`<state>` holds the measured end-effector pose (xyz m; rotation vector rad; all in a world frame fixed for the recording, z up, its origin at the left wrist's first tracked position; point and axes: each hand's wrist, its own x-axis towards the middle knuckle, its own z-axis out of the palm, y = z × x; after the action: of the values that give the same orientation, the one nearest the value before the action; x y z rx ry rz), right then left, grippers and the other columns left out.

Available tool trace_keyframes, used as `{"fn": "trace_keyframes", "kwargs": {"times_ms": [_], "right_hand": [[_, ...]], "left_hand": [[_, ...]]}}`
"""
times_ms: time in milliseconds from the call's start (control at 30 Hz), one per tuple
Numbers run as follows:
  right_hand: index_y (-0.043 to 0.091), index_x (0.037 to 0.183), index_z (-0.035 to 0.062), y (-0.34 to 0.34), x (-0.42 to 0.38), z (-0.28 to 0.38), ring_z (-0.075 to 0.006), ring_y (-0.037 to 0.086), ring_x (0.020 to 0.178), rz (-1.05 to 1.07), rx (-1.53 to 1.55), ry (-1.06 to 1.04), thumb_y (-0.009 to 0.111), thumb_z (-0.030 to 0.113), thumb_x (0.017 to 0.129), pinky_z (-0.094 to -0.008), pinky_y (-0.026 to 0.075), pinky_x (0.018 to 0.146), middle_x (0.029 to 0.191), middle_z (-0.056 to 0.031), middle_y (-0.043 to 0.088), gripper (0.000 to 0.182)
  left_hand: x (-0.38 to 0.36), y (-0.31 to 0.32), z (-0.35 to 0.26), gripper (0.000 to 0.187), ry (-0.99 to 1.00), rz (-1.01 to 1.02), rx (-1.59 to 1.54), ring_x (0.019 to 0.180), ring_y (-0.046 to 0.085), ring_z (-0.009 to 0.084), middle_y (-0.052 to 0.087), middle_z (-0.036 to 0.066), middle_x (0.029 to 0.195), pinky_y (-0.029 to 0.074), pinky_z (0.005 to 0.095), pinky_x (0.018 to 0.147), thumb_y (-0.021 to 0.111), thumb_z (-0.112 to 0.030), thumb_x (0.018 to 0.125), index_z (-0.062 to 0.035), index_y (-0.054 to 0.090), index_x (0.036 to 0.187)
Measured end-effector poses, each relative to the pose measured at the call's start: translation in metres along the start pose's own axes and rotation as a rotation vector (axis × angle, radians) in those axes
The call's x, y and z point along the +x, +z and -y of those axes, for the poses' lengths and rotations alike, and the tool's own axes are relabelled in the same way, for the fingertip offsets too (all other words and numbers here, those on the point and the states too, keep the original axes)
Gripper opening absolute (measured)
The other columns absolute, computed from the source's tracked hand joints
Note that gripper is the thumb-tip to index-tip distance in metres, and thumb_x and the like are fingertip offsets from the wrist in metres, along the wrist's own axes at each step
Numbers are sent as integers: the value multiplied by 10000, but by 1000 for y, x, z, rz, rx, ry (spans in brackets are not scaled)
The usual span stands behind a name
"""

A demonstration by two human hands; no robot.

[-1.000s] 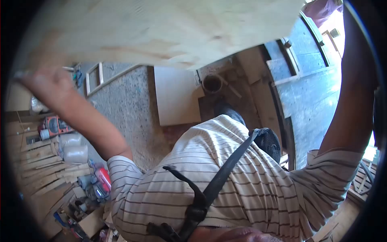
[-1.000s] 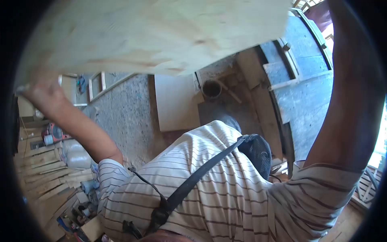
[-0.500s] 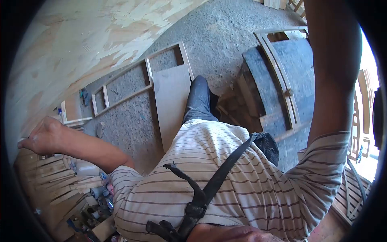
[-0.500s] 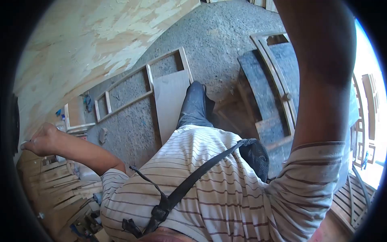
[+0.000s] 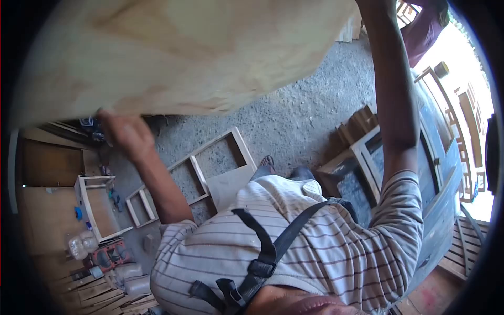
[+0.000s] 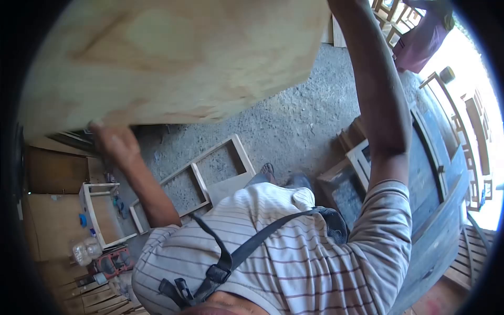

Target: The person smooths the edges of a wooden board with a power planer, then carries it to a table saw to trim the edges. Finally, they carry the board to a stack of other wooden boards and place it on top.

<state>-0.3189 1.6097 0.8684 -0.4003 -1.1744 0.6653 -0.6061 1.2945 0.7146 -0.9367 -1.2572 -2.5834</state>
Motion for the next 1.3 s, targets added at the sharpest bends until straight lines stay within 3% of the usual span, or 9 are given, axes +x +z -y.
{"fn": "trace_keyframes", "kwargs": {"times_ms": [133, 400, 433, 500, 667, 933, 1033, 1100, 1300], "right_hand": [[644, 1120, 14, 35, 26, -150, -123, 579, 614, -63, -105, 171, 598, 474, 975, -305, 479, 549, 702, -18, 593, 485], [502, 707, 63, -62, 28, -367, -88, 403, 590, -125, -412, -163, 420, 367, 1085, -290, 339, 552, 622, 54, 428, 492], [484, 688, 56, -62, 28, -388, -79, 393, 596, -58, -527, -293, 421, 341, 1084, -275, 319, 550, 615, 49, 421, 492], [551, 801, 32, -70, 24, -461, -82, 422, 618, -10, -525, -93, 407, 443, 1075, -283, 360, 578, 660, 40, 466, 514], [491, 727, 61, -48, 66, -600, -62, 402, 628, 76, -551, 59, 434, 447, 1065, -262, 313, 574, 657, 66, 438, 516], [510, 845, 89, 6, 158, -753, -51, 354, 666, 203, -348, 531, 400, 494, 1066, -262, 316, 585, 723, 75, 428, 475], [571, 896, 20, 37, 188, -818, -81, 403, 685, 353, -515, 312, 385, 482, 1068, -276, 348, 615, 732, 52, 473, 527], [568, 1017, 50, 17, 207, -884, -95, 499, 851, 523, -519, 666, 343, 550, 1058, -299, 432, 851, 874, 19, 518, 549], [447, 1406, 14, 93, 239, -1019, -225, 498, 1270, 483, -283, 850, 385, 571, 1033, -419, 348, 1139, 1311, -111, 547, 674]], "left_hand": [[78, 21, 139, 312, -145, 59, 145, 1007, 577, 157, 613, 82, 1058, 487, 320, 880, 617, -270, 992, -8, 564, 1153], [94, 97, 321, 402, -213, 771, 496, 906, 651, 139, 705, 82, 987, 518, 306, 817, 801, -195, 847, 27, 629, 1135], [100, 107, 346, 402, -206, 760, 495, 906, 651, 139, 705, 82, 987, 518, 306, 817, 801, -195, 847, 27, 629, 1135], [108, 124, 408, 378, -364, 918, 670, 896, 673, 138, 730, 93, 981, 531, 313, 816, 818, -210, 828, 21, 665, 1085], [97, 181, 556, 324, -639, 761, 469, 922, 692, 153, 752, 96, 966, 545, 309, 816, 817, -164, 822, 24, 701, 1059], [167, 265, 677, 271, -800, 647, 457, 877, 703, 150, 755, 100, 951, 549, 301, 785, 824, -151, 809, 16, 721, 996], [219, 293, 736, 249, -739, 646, 461, 873, 701, 152, 753, 109, 938, 549, 303, 773, 811, -126, 817, 21, 717, 995], [252, 306, 768, 250, -642, 831, 951, 898, 707, 158, 754, 110, 951, 553, 305, 789, 812, -126, 814, 20, 719, 995], [318, 338, 888, 315, -578, 771, 655, 909, 725, 225, 752, 141, 972, 540, 354, 776, 802, -208, 828, 7, 713, 1039]]}}
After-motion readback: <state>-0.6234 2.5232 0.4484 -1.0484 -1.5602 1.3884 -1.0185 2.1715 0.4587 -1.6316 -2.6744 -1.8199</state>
